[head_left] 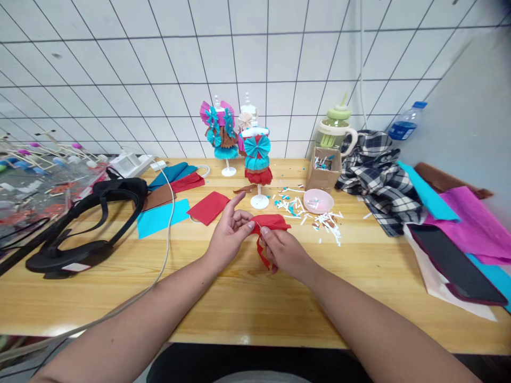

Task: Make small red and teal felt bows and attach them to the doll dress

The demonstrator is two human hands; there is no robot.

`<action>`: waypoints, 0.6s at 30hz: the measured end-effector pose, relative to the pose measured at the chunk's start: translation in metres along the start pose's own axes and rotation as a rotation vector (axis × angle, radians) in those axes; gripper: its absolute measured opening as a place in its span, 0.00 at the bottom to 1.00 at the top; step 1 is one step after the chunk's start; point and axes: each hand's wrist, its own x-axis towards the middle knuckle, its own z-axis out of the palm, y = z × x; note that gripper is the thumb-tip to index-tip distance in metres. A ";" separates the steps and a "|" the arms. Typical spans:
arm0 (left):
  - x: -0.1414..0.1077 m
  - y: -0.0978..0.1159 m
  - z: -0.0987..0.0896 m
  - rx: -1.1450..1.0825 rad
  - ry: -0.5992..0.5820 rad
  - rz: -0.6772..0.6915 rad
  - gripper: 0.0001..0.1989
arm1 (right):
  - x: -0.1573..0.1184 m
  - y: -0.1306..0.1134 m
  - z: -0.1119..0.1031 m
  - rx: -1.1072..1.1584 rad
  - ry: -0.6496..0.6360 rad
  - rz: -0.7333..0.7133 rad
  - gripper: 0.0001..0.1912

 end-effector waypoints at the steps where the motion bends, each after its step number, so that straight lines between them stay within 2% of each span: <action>1: 0.000 0.000 0.000 -0.010 -0.005 -0.006 0.36 | 0.000 0.000 0.000 -0.003 0.000 -0.001 0.24; 13: 0.001 -0.003 -0.003 -0.044 -0.005 0.021 0.36 | 0.001 0.004 -0.001 -0.080 0.026 -0.054 0.24; 18: 0.001 -0.002 -0.003 -0.056 -0.002 0.020 0.37 | 0.000 0.003 0.000 -0.049 -0.003 -0.010 0.24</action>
